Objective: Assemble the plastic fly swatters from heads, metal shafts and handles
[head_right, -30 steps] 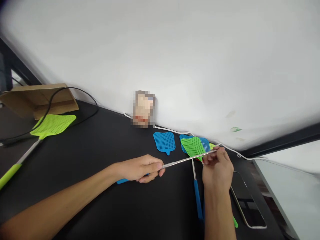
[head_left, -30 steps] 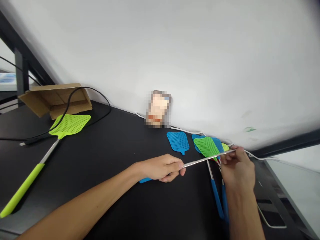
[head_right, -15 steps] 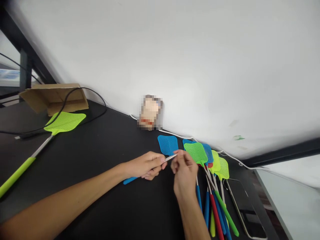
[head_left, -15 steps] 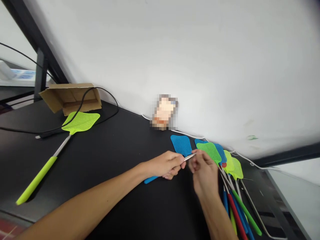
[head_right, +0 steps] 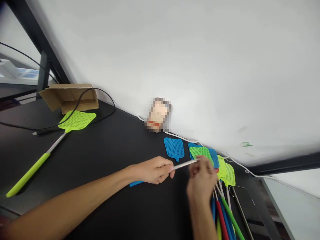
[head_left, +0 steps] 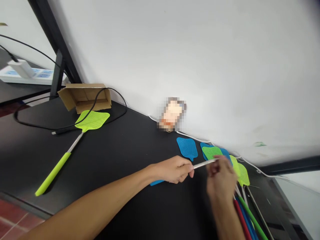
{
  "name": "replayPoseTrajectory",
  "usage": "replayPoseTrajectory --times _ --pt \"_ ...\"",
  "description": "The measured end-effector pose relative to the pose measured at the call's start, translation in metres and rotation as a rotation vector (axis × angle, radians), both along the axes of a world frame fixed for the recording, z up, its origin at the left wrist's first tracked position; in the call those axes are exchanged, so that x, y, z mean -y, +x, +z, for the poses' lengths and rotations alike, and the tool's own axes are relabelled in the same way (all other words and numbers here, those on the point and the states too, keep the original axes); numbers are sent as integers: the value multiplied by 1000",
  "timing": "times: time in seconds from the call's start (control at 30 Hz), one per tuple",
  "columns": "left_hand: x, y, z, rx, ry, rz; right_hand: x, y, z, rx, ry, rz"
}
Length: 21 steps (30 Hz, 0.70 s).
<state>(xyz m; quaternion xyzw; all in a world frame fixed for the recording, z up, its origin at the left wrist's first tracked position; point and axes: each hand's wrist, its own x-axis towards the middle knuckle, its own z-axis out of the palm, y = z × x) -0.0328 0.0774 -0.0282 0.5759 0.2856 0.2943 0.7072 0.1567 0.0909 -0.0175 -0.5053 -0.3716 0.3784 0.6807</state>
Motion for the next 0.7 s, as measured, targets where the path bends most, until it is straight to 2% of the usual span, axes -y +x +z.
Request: replayPoseTrajectory --times 0.03,0.1,0.17,0.23,0.27,0.33,0.43,0.6,0.7 --pt "-1 1 -2 50 -21 45 7 -20 -5 19 -65 140" --pt "-2 2 -6 131 -33 103 18 -47 -13 21 -120 285" --pt "-5 3 -8 169 -35 115 19 -50 -15 80 -111 361" --pt "-8 4 -10 196 -73 111 12 -33 -13 228 -93 392" --pt "-9 5 -10 218 -98 112 6 -22 -11 335 -83 364" --pt "-12 5 -9 278 -142 139 -5 0 -9 599 -64 214" --pt "-15 5 -7 371 -184 226 -18 11 -12 954 -58 -2" --pt "-19 5 -6 524 -262 347 -25 -22 -29 1360 -152 -66" --pt "-21 4 -7 536 -265 359 -32 -35 -32 1350 -243 -47"
